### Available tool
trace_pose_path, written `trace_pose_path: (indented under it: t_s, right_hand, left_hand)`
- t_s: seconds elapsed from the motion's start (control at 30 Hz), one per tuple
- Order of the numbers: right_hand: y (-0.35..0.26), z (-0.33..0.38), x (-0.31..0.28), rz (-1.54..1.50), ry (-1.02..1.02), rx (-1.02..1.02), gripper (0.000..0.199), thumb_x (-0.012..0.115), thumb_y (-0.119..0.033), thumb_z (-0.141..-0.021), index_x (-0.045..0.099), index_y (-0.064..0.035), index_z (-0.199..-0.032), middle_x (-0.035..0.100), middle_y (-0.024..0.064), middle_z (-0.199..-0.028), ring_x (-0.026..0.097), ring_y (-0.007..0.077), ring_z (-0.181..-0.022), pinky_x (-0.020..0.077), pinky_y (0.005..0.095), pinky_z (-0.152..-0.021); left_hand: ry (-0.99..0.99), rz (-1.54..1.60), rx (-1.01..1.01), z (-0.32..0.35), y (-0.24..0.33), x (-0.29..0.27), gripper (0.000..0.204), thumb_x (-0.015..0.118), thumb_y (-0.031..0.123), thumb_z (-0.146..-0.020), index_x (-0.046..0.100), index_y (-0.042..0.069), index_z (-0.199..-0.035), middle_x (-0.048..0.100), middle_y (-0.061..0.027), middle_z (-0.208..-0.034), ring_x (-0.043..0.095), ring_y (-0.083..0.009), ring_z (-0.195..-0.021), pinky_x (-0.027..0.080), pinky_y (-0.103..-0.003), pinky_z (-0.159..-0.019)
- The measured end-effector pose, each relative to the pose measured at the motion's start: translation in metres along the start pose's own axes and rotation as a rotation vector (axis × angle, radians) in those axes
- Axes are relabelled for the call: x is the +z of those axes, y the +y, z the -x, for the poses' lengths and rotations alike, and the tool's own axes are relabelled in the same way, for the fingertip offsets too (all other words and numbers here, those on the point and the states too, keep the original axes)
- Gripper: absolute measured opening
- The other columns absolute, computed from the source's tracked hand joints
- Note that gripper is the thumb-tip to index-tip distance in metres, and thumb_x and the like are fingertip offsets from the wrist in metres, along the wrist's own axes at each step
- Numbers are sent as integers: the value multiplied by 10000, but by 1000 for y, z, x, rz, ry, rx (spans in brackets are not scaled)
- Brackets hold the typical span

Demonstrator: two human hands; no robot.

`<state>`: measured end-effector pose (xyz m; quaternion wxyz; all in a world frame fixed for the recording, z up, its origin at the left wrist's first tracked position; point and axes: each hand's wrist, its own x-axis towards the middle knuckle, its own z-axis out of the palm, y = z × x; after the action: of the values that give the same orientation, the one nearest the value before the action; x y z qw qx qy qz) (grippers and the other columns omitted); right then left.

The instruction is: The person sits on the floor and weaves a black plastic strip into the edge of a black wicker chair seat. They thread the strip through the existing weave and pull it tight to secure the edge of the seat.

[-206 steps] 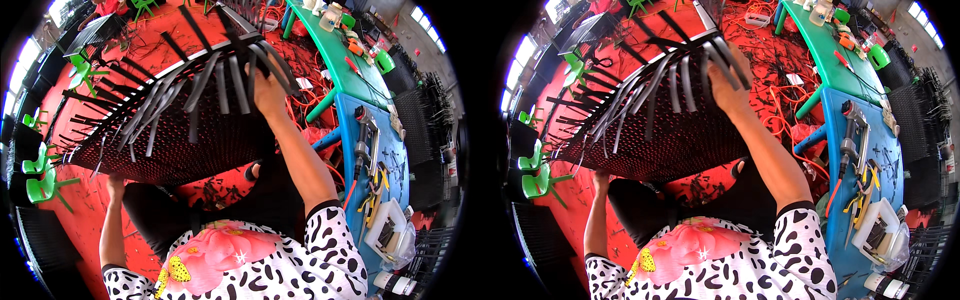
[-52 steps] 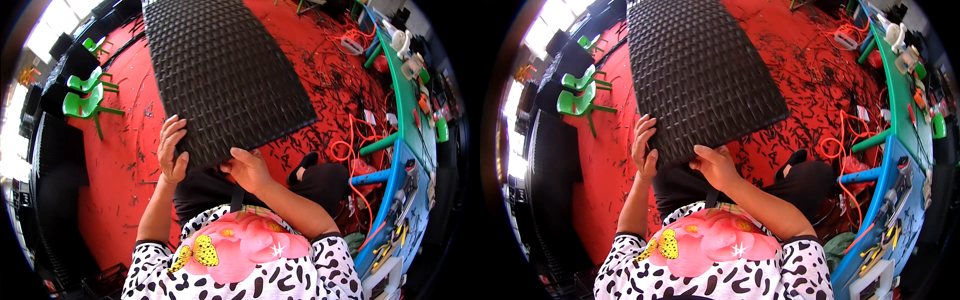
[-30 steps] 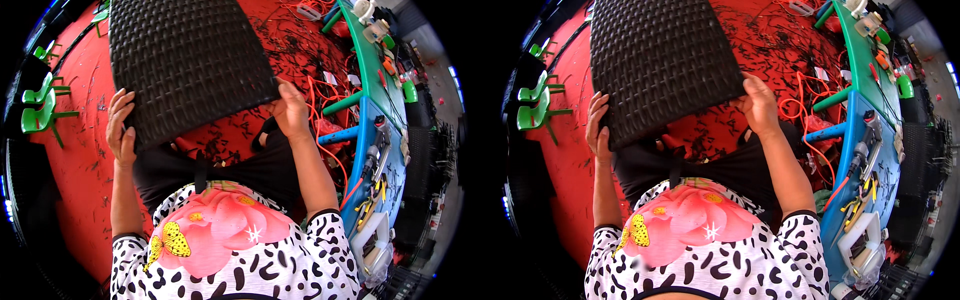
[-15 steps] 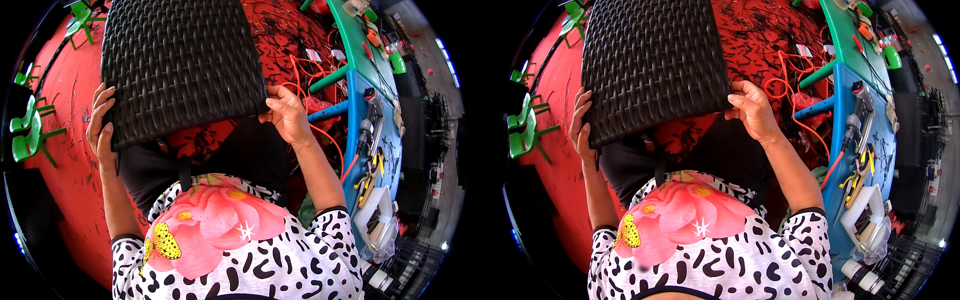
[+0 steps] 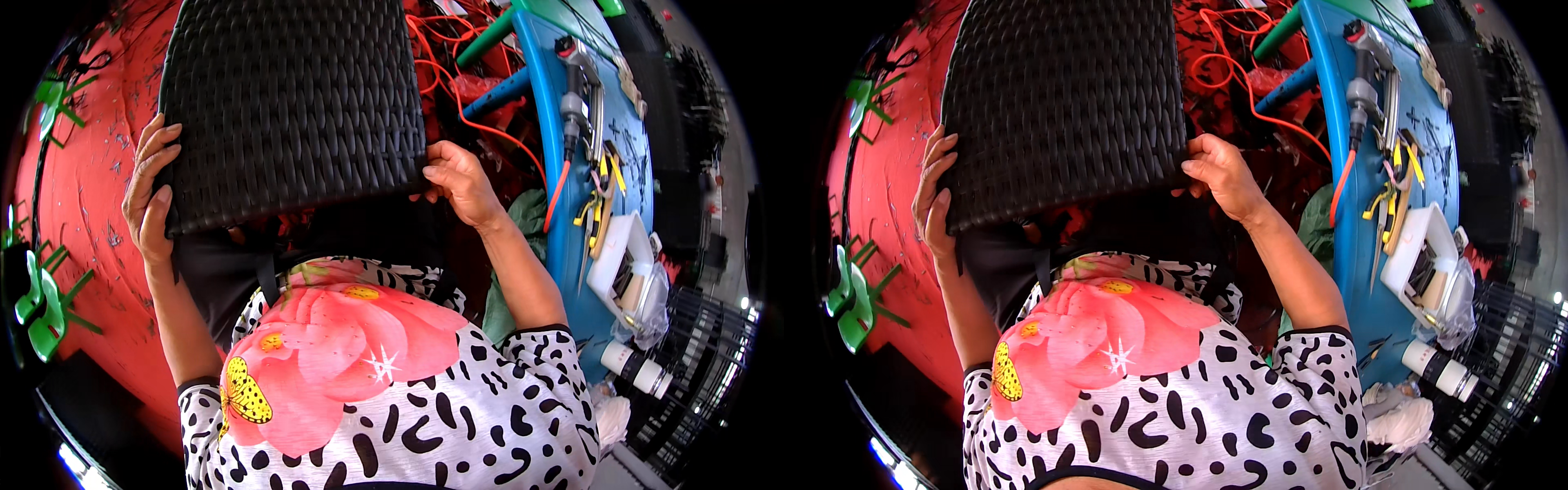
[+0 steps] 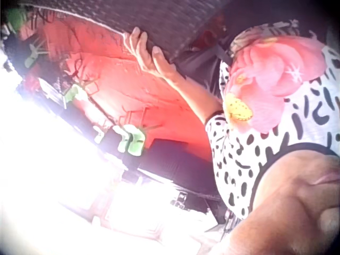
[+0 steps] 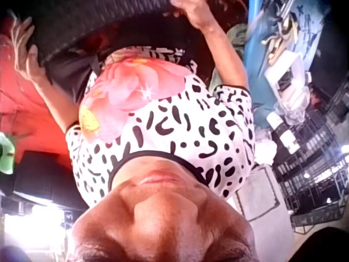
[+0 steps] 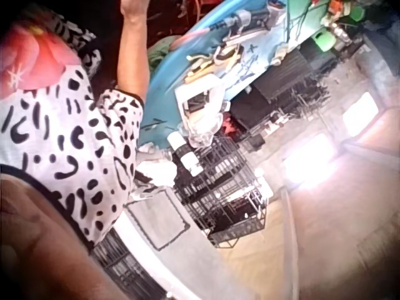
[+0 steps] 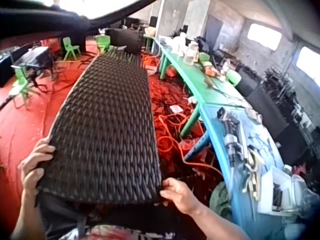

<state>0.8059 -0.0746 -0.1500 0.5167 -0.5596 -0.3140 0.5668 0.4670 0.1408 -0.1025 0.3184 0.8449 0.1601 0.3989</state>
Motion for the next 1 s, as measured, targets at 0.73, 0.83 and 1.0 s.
trace_pose_path:
  t_s: [0.73,0.83,1.0]
  right_hand:
    - [69,19,-67,135,298,87,198,648,-119,-826,630,-4,-986,595,-9,-778,529,55,-633,431,210,-574]
    - [63,19,-66,167,309,94,180,658,-119,-818,629,-5,-954,588,-16,-745,517,50,-614,418,207,-566]
    - [64,14,-68,396,341,38,232,697,-167,-763,614,25,-864,611,53,-653,563,98,-607,433,254,-561]
  left_hand:
    - [-249,-112,-48,-21,19,79,405,464,183,-725,600,-53,-1025,564,-177,-1203,364,-357,-1295,206,-491,-1090]
    - [-263,-117,-42,-22,19,78,404,467,189,-733,600,-53,-1028,564,-176,-1204,366,-354,-1294,208,-488,-1090]
    - [-270,-121,-39,-23,19,79,407,476,203,-739,601,-55,-1027,563,-177,-1207,370,-358,-1291,218,-482,-1086]
